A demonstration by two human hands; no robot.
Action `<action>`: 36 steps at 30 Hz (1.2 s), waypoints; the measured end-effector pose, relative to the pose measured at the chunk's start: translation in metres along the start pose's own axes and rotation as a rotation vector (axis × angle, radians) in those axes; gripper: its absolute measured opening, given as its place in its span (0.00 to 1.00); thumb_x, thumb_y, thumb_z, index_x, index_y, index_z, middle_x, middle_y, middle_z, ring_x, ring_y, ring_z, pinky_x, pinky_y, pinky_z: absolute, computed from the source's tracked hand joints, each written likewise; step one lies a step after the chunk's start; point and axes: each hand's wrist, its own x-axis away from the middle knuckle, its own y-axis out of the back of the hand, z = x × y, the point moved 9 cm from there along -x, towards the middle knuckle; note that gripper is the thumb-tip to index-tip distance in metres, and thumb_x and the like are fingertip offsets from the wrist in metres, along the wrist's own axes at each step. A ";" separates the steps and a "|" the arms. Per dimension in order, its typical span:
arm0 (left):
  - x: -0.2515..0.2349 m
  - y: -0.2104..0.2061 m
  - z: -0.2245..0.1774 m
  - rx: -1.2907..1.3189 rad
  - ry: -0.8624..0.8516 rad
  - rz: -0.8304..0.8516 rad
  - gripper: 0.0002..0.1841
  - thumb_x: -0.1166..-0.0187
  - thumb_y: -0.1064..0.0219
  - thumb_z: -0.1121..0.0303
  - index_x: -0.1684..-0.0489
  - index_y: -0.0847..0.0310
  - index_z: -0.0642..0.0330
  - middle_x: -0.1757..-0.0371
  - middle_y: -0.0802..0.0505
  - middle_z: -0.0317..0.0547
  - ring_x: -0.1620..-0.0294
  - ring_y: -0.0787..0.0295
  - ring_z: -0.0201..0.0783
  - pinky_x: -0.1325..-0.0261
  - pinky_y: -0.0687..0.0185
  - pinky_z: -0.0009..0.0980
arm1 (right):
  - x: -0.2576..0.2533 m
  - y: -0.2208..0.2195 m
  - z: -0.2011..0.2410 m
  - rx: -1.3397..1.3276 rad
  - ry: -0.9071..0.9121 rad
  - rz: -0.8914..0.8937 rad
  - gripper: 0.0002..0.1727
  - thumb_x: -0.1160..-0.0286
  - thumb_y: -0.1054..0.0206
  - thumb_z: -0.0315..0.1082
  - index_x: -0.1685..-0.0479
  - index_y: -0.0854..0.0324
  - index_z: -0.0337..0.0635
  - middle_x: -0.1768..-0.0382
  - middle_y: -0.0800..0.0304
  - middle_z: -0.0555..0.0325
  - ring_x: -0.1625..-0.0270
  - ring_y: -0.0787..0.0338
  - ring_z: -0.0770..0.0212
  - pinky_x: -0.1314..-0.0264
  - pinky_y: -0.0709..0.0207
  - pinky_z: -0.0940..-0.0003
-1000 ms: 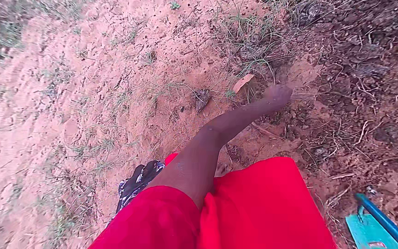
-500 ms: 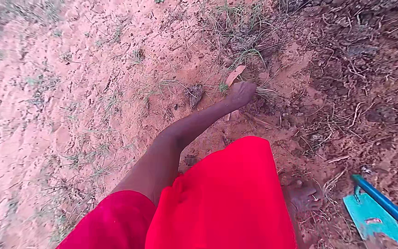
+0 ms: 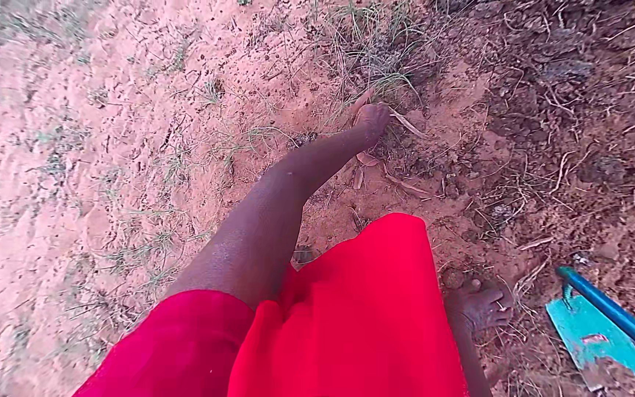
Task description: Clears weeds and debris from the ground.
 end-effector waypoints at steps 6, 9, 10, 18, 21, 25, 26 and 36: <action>-0.046 -0.109 0.012 0.089 0.091 0.576 0.14 0.17 0.44 0.83 0.36 0.25 0.79 0.35 0.15 0.70 0.43 0.11 0.66 0.50 0.16 0.58 | -0.001 0.003 0.004 -0.010 -0.018 0.026 0.23 0.12 0.45 0.39 0.29 0.22 0.32 0.17 0.30 0.32 0.13 0.34 0.30 0.15 0.48 0.31; -0.039 -0.115 0.033 0.141 0.225 0.546 0.22 0.14 0.49 0.82 0.21 0.37 0.79 0.31 0.19 0.75 0.41 0.14 0.71 0.47 0.17 0.61 | 0.000 0.004 0.004 -0.021 -0.009 0.020 0.23 0.12 0.46 0.40 0.30 0.22 0.32 0.18 0.30 0.32 0.14 0.34 0.30 0.15 0.47 0.31; -0.038 -0.117 0.038 0.157 0.263 0.548 0.26 0.13 0.50 0.82 0.15 0.46 0.77 0.29 0.20 0.78 0.39 0.15 0.74 0.46 0.17 0.62 | -0.001 0.003 0.002 -0.020 0.003 -0.001 0.23 0.12 0.46 0.41 0.30 0.22 0.32 0.18 0.29 0.32 0.14 0.33 0.29 0.15 0.46 0.31; -0.034 -0.107 0.040 0.137 0.256 0.576 0.18 0.17 0.45 0.82 0.31 0.27 0.79 0.29 0.18 0.71 0.32 0.16 0.66 0.41 0.17 0.59 | -0.003 -0.006 -0.005 0.004 0.022 -0.033 0.22 0.12 0.46 0.41 0.31 0.21 0.36 0.19 0.28 0.34 0.15 0.31 0.30 0.16 0.44 0.31; -0.040 -0.092 0.045 0.419 0.416 0.541 0.25 0.19 0.38 0.74 0.23 0.30 0.74 0.21 0.23 0.68 0.21 0.24 0.64 0.30 0.22 0.62 | -0.001 -0.005 -0.005 0.003 0.013 -0.017 0.23 0.12 0.47 0.41 0.30 0.21 0.36 0.18 0.29 0.33 0.15 0.32 0.29 0.16 0.45 0.31; -0.055 -0.087 0.050 0.446 0.398 0.576 0.29 0.20 0.34 0.61 0.29 0.27 0.78 0.25 0.20 0.73 0.22 0.25 0.68 0.27 0.30 0.68 | -0.002 -0.007 -0.007 -0.004 0.023 -0.021 0.22 0.12 0.47 0.40 0.30 0.21 0.36 0.18 0.28 0.34 0.15 0.32 0.30 0.16 0.45 0.30; -0.056 -0.088 0.050 0.430 0.381 0.594 0.29 0.19 0.35 0.61 0.26 0.28 0.76 0.24 0.21 0.72 0.21 0.26 0.69 0.25 0.33 0.69 | -0.002 -0.006 -0.006 -0.007 0.024 -0.022 0.22 0.12 0.47 0.40 0.30 0.21 0.36 0.18 0.28 0.34 0.15 0.32 0.30 0.16 0.44 0.30; -0.036 -0.114 0.061 0.444 0.281 0.568 0.24 0.13 0.43 0.58 0.32 0.21 0.70 0.26 0.18 0.70 0.22 0.24 0.67 0.28 0.28 0.70 | -0.001 -0.001 -0.003 -0.031 0.025 -0.027 0.21 0.12 0.46 0.40 0.31 0.20 0.37 0.19 0.26 0.37 0.15 0.31 0.31 0.17 0.44 0.31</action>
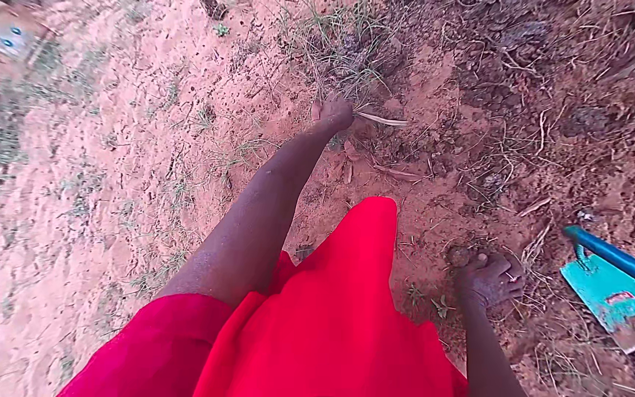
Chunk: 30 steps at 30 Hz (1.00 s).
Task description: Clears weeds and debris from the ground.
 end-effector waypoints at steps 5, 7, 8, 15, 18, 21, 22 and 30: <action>0.041 -0.024 -0.010 -0.107 -0.055 0.024 0.23 0.10 0.45 0.56 0.37 0.18 0.69 0.34 0.12 0.68 0.29 0.16 0.67 0.34 0.23 0.67 | 0.000 -0.001 -0.001 -0.007 -0.004 0.010 0.22 0.11 0.48 0.40 0.31 0.21 0.37 0.18 0.27 0.37 0.15 0.31 0.31 0.16 0.44 0.32; 0.047 -0.026 -0.006 -0.091 -0.053 0.019 0.24 0.09 0.46 0.54 0.38 0.19 0.69 0.35 0.12 0.68 0.29 0.16 0.66 0.34 0.23 0.66 | -0.001 -0.002 0.000 -0.001 -0.020 0.029 0.22 0.11 0.48 0.40 0.29 0.21 0.38 0.17 0.28 0.38 0.14 0.32 0.32 0.15 0.45 0.32; 0.047 -0.026 -0.004 -0.072 -0.064 0.023 0.22 0.09 0.46 0.56 0.38 0.19 0.69 0.35 0.12 0.68 0.29 0.17 0.66 0.34 0.22 0.66 | -0.001 -0.003 -0.001 0.004 -0.024 0.027 0.22 0.11 0.48 0.40 0.29 0.21 0.38 0.17 0.28 0.39 0.14 0.32 0.32 0.15 0.45 0.32; 0.137 -0.094 -0.090 0.129 -0.439 0.197 0.19 0.10 0.44 0.68 0.28 0.23 0.69 0.36 0.12 0.70 0.31 0.15 0.67 0.31 0.24 0.64 | -0.005 0.000 0.001 -0.049 -0.154 0.075 0.24 0.10 0.46 0.43 0.25 0.24 0.39 0.15 0.33 0.35 0.09 0.40 0.32 0.11 0.51 0.33; 0.169 -0.107 -0.120 0.287 -0.448 0.203 0.19 0.12 0.42 0.70 0.26 0.27 0.69 0.40 0.10 0.71 0.36 0.12 0.68 0.33 0.21 0.64 | -0.011 0.012 0.014 -0.090 -0.184 0.015 0.29 0.15 0.39 0.46 0.18 0.27 0.43 0.14 0.35 0.32 0.09 0.42 0.29 0.12 0.53 0.30; 0.187 -0.095 -0.140 0.573 -0.504 0.154 0.18 0.10 0.42 0.68 0.30 0.23 0.71 0.45 0.09 0.70 0.40 0.10 0.64 0.35 0.21 0.61 | -0.019 0.034 0.071 -0.280 0.109 0.008 0.29 0.18 0.38 0.45 0.24 0.24 0.34 0.21 0.28 0.27 0.16 0.33 0.23 0.15 0.49 0.28; 0.191 -0.090 -0.147 0.678 -0.510 0.163 0.18 0.09 0.44 0.67 0.32 0.23 0.73 0.47 0.09 0.69 0.43 0.11 0.61 0.35 0.21 0.58 | -0.018 0.036 0.096 -0.410 0.234 0.073 0.30 0.16 0.41 0.46 0.27 0.23 0.28 0.26 0.22 0.26 0.20 0.26 0.26 0.14 0.45 0.33; 0.205 -0.107 -0.188 1.374 -0.317 0.593 0.27 0.05 0.56 0.51 0.38 0.25 0.70 0.48 0.16 0.53 0.50 0.19 0.37 0.44 0.21 0.35 | 0.022 0.015 0.182 -1.118 0.125 0.924 0.49 0.40 0.23 0.50 0.20 0.41 0.34 0.40 0.17 0.66 0.44 0.14 0.81 0.40 0.18 0.81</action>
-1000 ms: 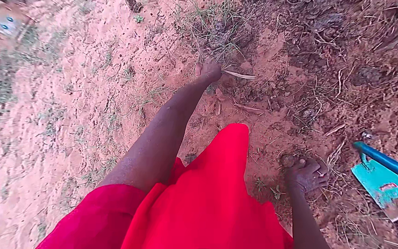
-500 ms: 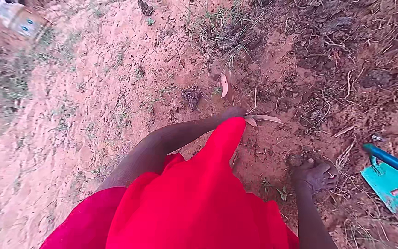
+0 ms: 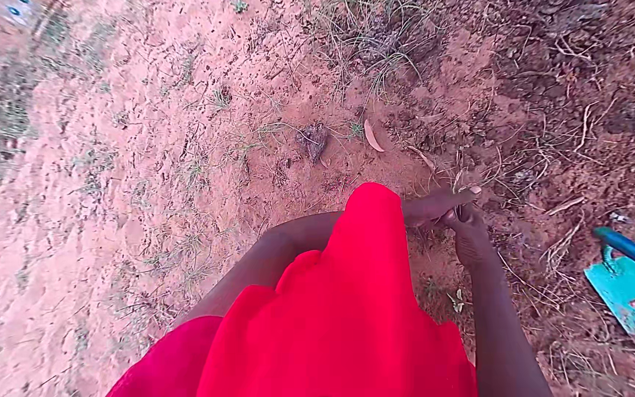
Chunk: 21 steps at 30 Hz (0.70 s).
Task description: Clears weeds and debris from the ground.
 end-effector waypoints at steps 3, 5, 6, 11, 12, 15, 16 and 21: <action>0.018 -0.011 -0.004 0.037 0.049 0.143 0.31 0.04 0.56 0.54 0.11 0.46 0.68 0.17 0.29 0.66 0.20 0.29 0.48 0.19 0.34 0.45 | 0.002 0.014 0.001 0.155 -0.089 -0.182 0.27 0.36 0.25 0.25 0.35 0.27 0.30 0.54 0.15 0.59 0.59 0.14 0.76 0.55 0.17 0.78; 0.023 -0.010 0.000 0.021 0.047 0.224 0.34 0.05 0.53 0.55 0.04 0.62 0.57 0.10 0.38 0.64 0.14 0.34 0.53 0.18 0.34 0.52 | 0.005 0.022 -0.001 0.188 -0.162 -0.350 0.27 0.28 0.29 0.22 0.29 0.29 0.27 0.41 0.17 0.47 0.43 0.15 0.69 0.38 0.19 0.71; 0.026 -0.008 0.000 0.029 0.044 0.263 0.37 0.06 0.51 0.56 0.02 0.69 0.50 0.08 0.41 0.62 0.13 0.36 0.56 0.20 0.33 0.58 | 0.004 0.024 -0.003 0.142 -0.176 -0.413 0.28 0.24 0.33 0.22 0.25 0.34 0.25 0.36 0.19 0.44 0.38 0.17 0.66 0.33 0.21 0.69; 0.023 0.090 -0.020 0.129 -0.055 -0.211 0.14 0.09 0.42 0.68 0.39 0.20 0.70 0.53 0.10 0.55 0.68 0.11 0.38 0.64 0.11 0.33 | 0.001 0.069 -0.014 -0.493 -0.096 -0.741 0.07 0.10 0.48 0.26 0.41 0.34 0.38 0.64 0.17 0.55 0.65 0.10 0.62 0.57 0.10 0.63; 0.015 0.124 -0.022 0.111 -0.087 -0.357 0.12 0.09 0.42 0.69 0.45 0.22 0.72 0.59 0.09 0.53 0.72 0.10 0.36 0.66 0.10 0.31 | 0.006 0.086 -0.017 -0.498 -0.106 -0.793 0.04 0.09 0.48 0.27 0.44 0.34 0.42 0.67 0.20 0.59 0.68 0.13 0.64 0.59 0.12 0.64; -0.001 0.203 -0.039 -0.456 -0.049 -0.640 0.12 0.16 0.40 0.73 0.50 0.15 0.75 0.51 0.08 0.60 0.51 0.10 0.45 0.44 0.17 0.43 | 0.021 0.143 -0.015 -0.059 -0.097 -0.914 0.16 0.14 0.43 0.26 0.31 0.31 0.34 0.56 0.22 0.56 0.61 0.18 0.69 0.53 0.18 0.69; -0.005 0.217 -0.041 -0.658 0.029 -0.666 0.13 0.19 0.39 0.71 0.53 0.12 0.73 0.47 0.08 0.63 0.41 0.10 0.53 0.36 0.18 0.52 | 0.027 0.159 -0.011 0.119 -0.112 -0.955 0.21 0.13 0.44 0.29 0.24 0.34 0.31 0.48 0.22 0.52 0.54 0.19 0.69 0.47 0.22 0.72; -0.017 0.245 -0.051 -0.776 0.201 -0.779 0.14 0.18 0.36 0.66 0.47 0.14 0.71 0.37 0.11 0.65 0.30 0.14 0.57 0.30 0.19 0.57 | 0.064 0.203 -0.008 0.550 -0.223 -1.110 0.29 0.11 0.44 0.36 0.17 0.36 0.25 0.23 0.21 0.36 0.18 0.23 0.54 0.13 0.38 0.66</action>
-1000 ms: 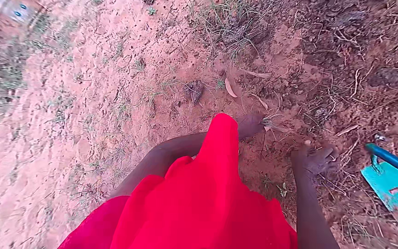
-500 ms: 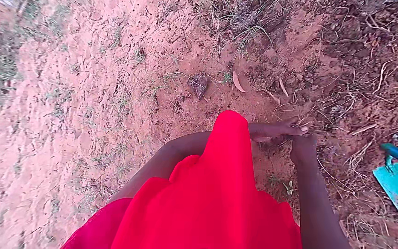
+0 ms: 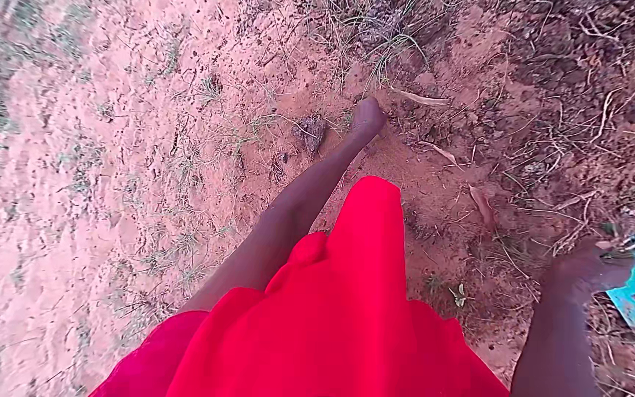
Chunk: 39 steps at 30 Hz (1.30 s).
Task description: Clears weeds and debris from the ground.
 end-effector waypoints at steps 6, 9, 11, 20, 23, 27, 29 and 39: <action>-0.025 -0.006 0.008 0.265 -0.099 -0.091 0.12 0.18 0.35 0.69 0.44 0.12 0.63 0.47 0.07 0.57 0.50 0.06 0.48 0.42 0.12 0.48 | 0.052 -0.046 -0.041 0.436 0.022 0.185 0.31 0.07 0.53 0.46 0.13 0.36 0.34 0.28 0.18 0.30 0.25 0.17 0.33 0.24 0.28 0.36; -0.030 -0.012 0.012 0.334 -0.164 -0.024 0.12 0.16 0.37 0.69 0.45 0.16 0.68 0.56 0.08 0.56 0.65 0.08 0.43 0.54 0.10 0.41 | 0.056 -0.046 -0.037 0.442 -0.026 0.174 0.31 0.07 0.54 0.44 0.11 0.38 0.37 0.27 0.17 0.33 0.24 0.17 0.35 0.23 0.28 0.38; -0.033 -0.015 0.014 0.346 -0.199 0.024 0.12 0.13 0.41 0.71 0.43 0.20 0.71 0.52 0.10 0.60 0.64 0.08 0.46 0.54 0.10 0.43 | 0.052 -0.044 -0.037 0.449 -0.049 0.160 0.30 0.07 0.54 0.45 0.12 0.36 0.38 0.30 0.15 0.34 0.26 0.15 0.36 0.26 0.26 0.38; -0.024 -0.010 -0.003 0.098 -0.219 -0.011 0.13 0.18 0.36 0.68 0.44 0.14 0.67 0.44 0.08 0.60 0.41 0.09 0.53 0.34 0.18 0.54 | 0.051 -0.047 -0.038 0.454 -0.059 0.175 0.30 0.07 0.53 0.45 0.12 0.35 0.39 0.30 0.14 0.35 0.26 0.15 0.37 0.25 0.27 0.39; -0.025 -0.011 0.001 0.115 -0.215 -0.034 0.15 0.12 0.43 0.67 0.47 0.14 0.70 0.45 0.08 0.63 0.39 0.10 0.55 0.31 0.21 0.54 | 0.051 -0.046 -0.038 0.456 -0.048 0.171 0.31 0.07 0.54 0.46 0.11 0.37 0.38 0.29 0.15 0.34 0.26 0.15 0.37 0.25 0.27 0.39; -0.020 -0.015 0.008 0.134 -0.283 -0.020 0.16 0.09 0.45 0.66 0.48 0.17 0.72 0.53 0.08 0.62 0.51 0.08 0.51 0.39 0.16 0.48 | 0.052 -0.047 -0.038 0.464 -0.053 0.173 0.31 0.07 0.54 0.46 0.12 0.36 0.39 0.31 0.14 0.35 0.26 0.15 0.37 0.25 0.27 0.40; -0.005 -0.017 0.009 0.075 -0.340 -0.050 0.16 0.09 0.45 0.67 0.47 0.17 0.74 0.48 0.09 0.65 0.43 0.11 0.55 0.31 0.22 0.50 | 0.052 -0.047 -0.038 0.469 -0.059 0.175 0.30 0.07 0.54 0.46 0.13 0.35 0.40 0.32 0.13 0.36 0.27 0.14 0.37 0.26 0.26 0.39; 0.033 -0.017 0.017 0.161 -0.551 -0.252 0.13 0.17 0.38 0.74 0.58 0.13 0.81 0.55 0.08 0.71 0.50 0.08 0.61 0.36 0.20 0.52 | 0.050 -0.049 -0.041 0.480 -0.054 0.147 0.30 0.08 0.55 0.45 0.14 0.34 0.39 0.31 0.14 0.36 0.28 0.14 0.37 0.28 0.25 0.39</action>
